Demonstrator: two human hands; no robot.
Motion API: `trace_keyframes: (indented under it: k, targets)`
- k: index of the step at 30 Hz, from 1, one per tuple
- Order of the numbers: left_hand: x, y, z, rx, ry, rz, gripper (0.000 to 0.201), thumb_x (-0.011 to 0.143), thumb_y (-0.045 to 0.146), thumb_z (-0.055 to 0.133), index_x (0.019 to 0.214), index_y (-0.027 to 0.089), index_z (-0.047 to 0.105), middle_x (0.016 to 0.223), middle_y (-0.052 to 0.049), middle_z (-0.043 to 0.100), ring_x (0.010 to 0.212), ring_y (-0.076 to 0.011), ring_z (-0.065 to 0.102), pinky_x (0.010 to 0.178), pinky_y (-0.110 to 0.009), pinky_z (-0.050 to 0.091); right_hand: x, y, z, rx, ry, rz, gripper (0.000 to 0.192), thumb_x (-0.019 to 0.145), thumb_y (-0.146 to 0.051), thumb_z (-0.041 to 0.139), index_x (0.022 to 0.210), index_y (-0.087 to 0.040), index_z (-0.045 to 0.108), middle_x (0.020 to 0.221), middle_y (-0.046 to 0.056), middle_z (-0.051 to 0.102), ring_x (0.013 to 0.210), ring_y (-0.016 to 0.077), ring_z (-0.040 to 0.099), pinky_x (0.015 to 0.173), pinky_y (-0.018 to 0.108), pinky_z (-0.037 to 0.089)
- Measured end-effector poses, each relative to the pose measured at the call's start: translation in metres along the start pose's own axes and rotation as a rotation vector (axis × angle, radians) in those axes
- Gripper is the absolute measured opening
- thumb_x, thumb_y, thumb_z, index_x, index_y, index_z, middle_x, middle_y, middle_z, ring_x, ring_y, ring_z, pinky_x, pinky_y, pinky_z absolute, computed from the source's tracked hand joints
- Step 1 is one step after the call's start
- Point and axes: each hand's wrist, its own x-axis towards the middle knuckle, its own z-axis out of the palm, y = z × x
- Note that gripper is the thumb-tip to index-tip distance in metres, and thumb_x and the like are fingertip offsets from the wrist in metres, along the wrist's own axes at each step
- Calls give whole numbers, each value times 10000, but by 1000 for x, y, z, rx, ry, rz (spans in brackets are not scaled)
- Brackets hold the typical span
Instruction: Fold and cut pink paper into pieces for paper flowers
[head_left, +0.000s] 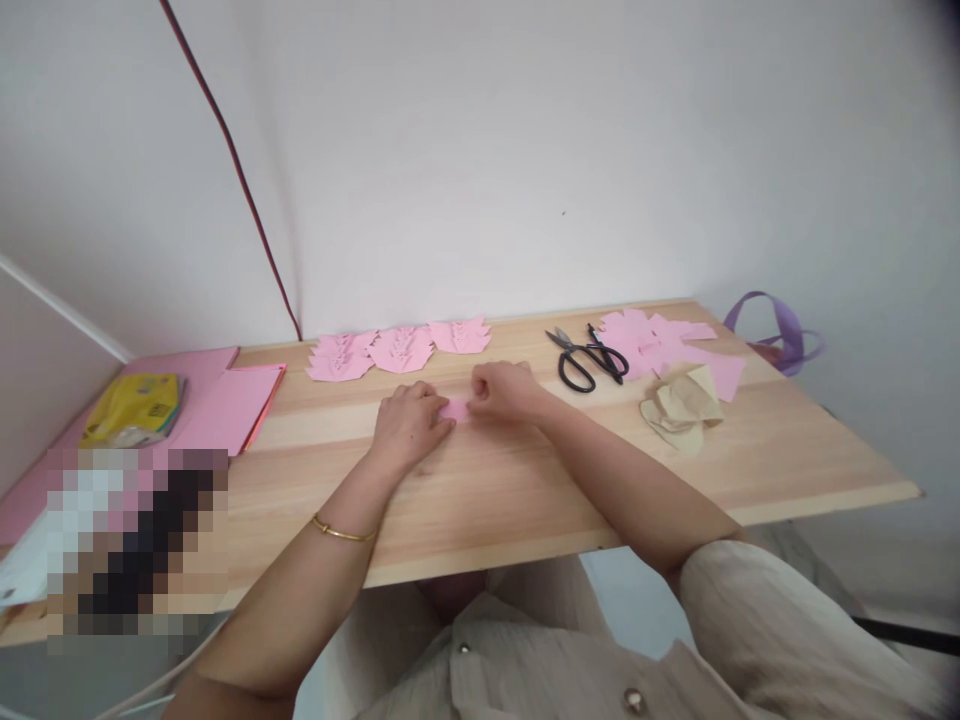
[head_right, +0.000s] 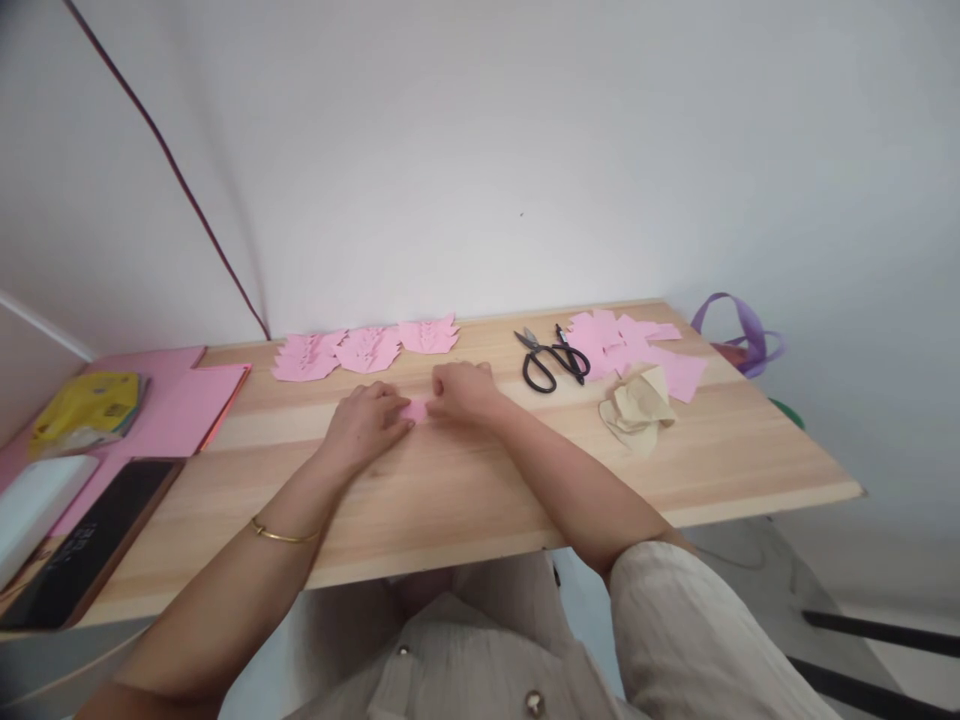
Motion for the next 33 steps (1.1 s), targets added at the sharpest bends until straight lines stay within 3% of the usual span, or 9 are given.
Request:
trace_keyframes:
  k: [4, 8, 12, 15, 19, 27, 33]
  targets:
    - [0, 0, 0, -7, 6, 3, 296, 787, 422, 545, 1006, 272, 675, 1063, -39, 596, 958, -240, 515, 807, -372, 412, -2, -13, 12, -5, -42, -95, 191, 675, -376, 607, 740, -205, 550, 825, 11, 642, 826, 183, 545, 769, 332, 268]
    - [0, 0, -1, -11, -2, -11, 308, 774, 407, 562, 1028, 271, 669, 1089, -39, 592, 972, -243, 515, 822, -378, 412, 5, 7, 0, -23, -56, 29, 150, 674, -335, 595, 714, -201, 543, 786, 4, 642, 783, 180, 550, 761, 340, 272]
    - [0, 1, -2, 1, -7, -18, 312, 771, 407, 561, 1029, 268, 668, 1096, -40, 595, 973, -249, 518, 812, -385, 418, 7, 24, -15, -30, 23, 143, 81, 662, -244, 585, 715, -196, 545, 799, 10, 650, 759, 175, 555, 733, 321, 280]
    - [-1, 1, -1, -1, 8, -8, 309, 769, 404, 563, 1028, 271, 666, 1082, -37, 597, 970, -245, 519, 823, -385, 417, 3, 16, -9, 33, 48, 38, 69, 679, -241, 574, 729, -198, 554, 796, -3, 655, 744, 153, 557, 717, 297, 282]
    - [-1, 1, 0, -12, 16, -9, 277, 777, 392, 552, 997, 273, 671, 1068, -38, 593, 962, -234, 520, 831, -376, 416, -6, -6, 8, 133, -29, -204, 93, 691, -286, 577, 746, -211, 579, 778, -26, 657, 733, 131, 557, 696, 270, 284]
    - [1, -2, 0, -112, -11, -54, 326, 764, 201, 493, 1030, 273, 667, 1080, -25, 604, 988, -220, 528, 865, -364, 407, -8, -15, 8, 126, -110, -138, 76, 698, -276, 564, 732, -221, 603, 786, -23, 666, 745, 142, 563, 749, 311, 278]
    - [0, 2, 0, -127, 12, -93, 282, 770, 325, 548, 1019, 254, 660, 1057, -42, 609, 968, -237, 538, 820, -363, 418, -6, -20, 12, 82, -98, -92, 158, 735, -367, 548, 734, -215, 594, 801, 5, 659, 779, 169, 566, 790, 340, 284]
